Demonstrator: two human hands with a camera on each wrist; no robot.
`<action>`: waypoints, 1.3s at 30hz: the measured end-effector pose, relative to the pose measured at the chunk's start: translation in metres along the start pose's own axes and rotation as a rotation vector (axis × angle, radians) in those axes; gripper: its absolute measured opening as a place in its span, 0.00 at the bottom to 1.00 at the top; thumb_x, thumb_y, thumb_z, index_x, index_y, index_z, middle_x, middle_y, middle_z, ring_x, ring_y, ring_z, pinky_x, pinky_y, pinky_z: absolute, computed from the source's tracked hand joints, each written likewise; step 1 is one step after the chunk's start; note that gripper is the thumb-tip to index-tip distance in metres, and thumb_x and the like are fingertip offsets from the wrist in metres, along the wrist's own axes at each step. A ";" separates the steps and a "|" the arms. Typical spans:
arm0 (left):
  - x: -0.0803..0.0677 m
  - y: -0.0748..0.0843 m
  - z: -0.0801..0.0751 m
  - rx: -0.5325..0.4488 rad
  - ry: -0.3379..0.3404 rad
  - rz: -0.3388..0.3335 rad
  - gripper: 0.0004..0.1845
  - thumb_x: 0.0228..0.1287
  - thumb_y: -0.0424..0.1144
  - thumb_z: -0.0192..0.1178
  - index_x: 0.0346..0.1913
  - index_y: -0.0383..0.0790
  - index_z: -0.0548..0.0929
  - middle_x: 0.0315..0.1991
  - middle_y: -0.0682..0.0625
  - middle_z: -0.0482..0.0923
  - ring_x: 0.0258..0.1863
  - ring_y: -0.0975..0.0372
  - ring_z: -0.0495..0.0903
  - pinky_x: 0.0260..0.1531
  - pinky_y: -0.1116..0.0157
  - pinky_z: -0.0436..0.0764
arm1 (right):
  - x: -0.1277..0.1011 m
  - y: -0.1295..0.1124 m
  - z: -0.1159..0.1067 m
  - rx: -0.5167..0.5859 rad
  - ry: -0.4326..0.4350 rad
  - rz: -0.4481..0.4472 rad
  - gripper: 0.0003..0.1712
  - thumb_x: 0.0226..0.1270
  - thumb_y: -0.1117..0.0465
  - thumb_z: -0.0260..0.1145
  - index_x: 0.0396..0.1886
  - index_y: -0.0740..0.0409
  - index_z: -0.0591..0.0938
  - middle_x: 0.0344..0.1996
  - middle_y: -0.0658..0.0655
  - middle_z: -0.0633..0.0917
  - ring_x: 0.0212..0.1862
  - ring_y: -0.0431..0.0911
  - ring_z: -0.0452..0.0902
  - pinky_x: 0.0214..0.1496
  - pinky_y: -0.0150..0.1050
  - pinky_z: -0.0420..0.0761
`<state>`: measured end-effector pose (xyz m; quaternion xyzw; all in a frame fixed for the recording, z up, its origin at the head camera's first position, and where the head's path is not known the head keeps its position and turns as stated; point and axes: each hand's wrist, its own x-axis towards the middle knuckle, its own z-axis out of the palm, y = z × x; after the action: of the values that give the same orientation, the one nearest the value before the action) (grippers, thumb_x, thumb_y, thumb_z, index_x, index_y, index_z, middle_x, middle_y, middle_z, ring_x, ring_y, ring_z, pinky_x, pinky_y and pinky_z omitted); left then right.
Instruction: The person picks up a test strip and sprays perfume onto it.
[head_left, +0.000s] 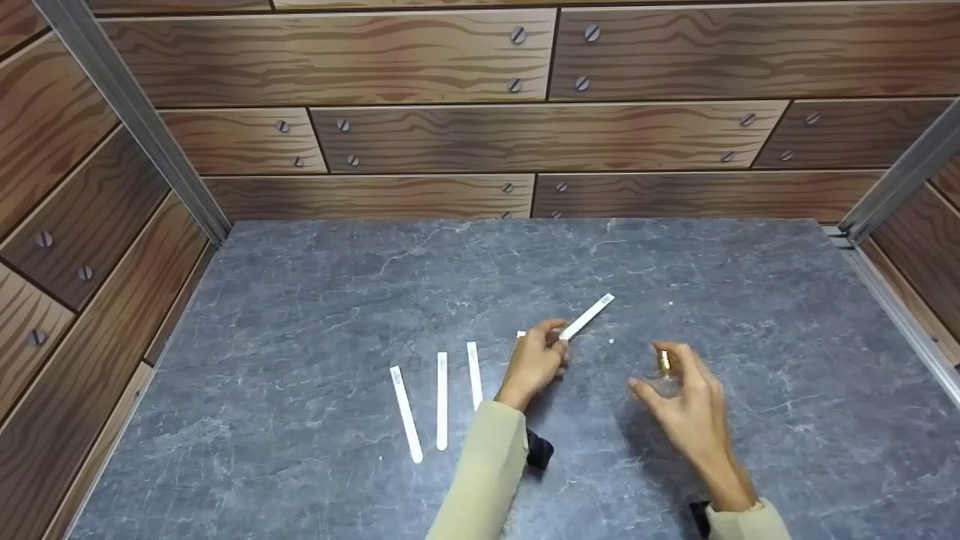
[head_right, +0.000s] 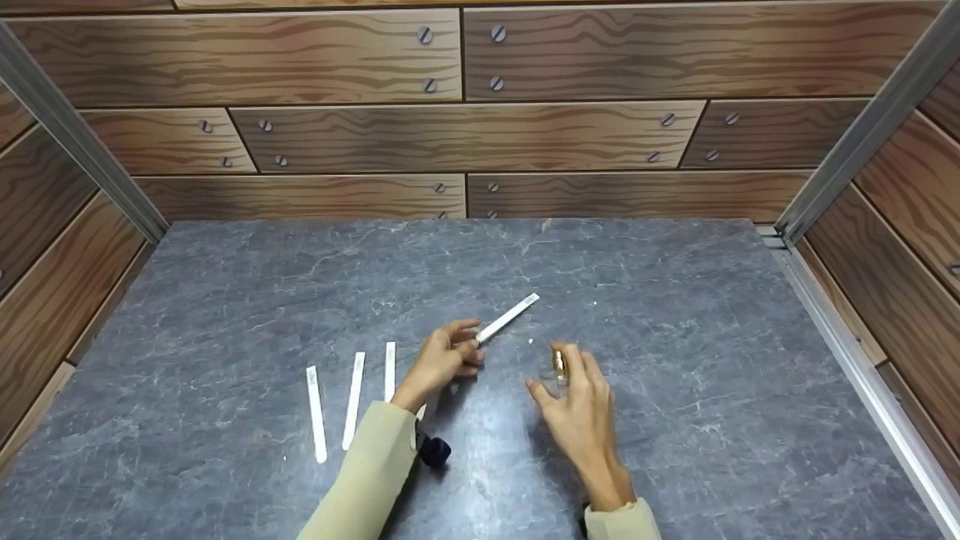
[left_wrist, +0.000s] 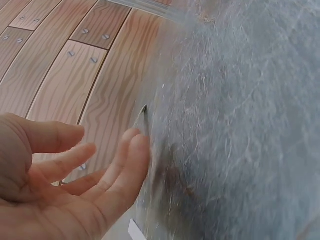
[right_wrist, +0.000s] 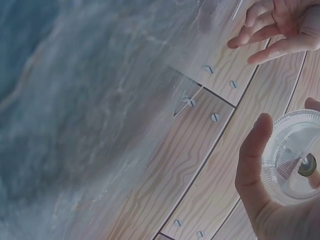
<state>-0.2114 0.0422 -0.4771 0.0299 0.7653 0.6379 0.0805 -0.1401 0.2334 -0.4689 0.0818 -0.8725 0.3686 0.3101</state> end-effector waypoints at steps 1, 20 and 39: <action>-0.001 -0.001 -0.001 0.004 -0.001 -0.005 0.20 0.71 0.24 0.53 0.63 0.29 0.77 0.49 0.37 0.82 0.32 0.57 0.85 0.26 0.66 0.85 | 0.000 0.000 0.000 0.003 -0.003 0.000 0.32 0.40 0.72 0.83 0.49 0.67 0.81 0.36 0.61 0.86 0.34 0.51 0.80 0.37 0.32 0.78; -0.028 -0.001 -0.044 0.072 0.047 0.057 0.29 0.54 0.12 0.46 0.59 0.28 0.80 0.50 0.34 0.81 0.42 0.50 0.85 0.31 0.67 0.83 | 0.001 0.000 -0.001 0.027 -0.040 0.018 0.31 0.41 0.74 0.82 0.49 0.69 0.80 0.38 0.65 0.86 0.32 0.56 0.83 0.35 0.29 0.80; -0.050 -0.016 -0.063 0.234 0.125 0.095 0.24 0.57 0.15 0.52 0.56 0.28 0.82 0.44 0.36 0.83 0.42 0.47 0.84 0.46 0.53 0.83 | 0.002 -0.001 0.003 -0.005 -0.033 0.031 0.31 0.39 0.74 0.82 0.48 0.67 0.81 0.33 0.63 0.86 0.32 0.53 0.82 0.34 0.39 0.81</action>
<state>-0.1714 -0.0289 -0.4773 0.0356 0.8357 0.5480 -0.0016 -0.1431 0.2308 -0.4684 0.0736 -0.8795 0.3699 0.2903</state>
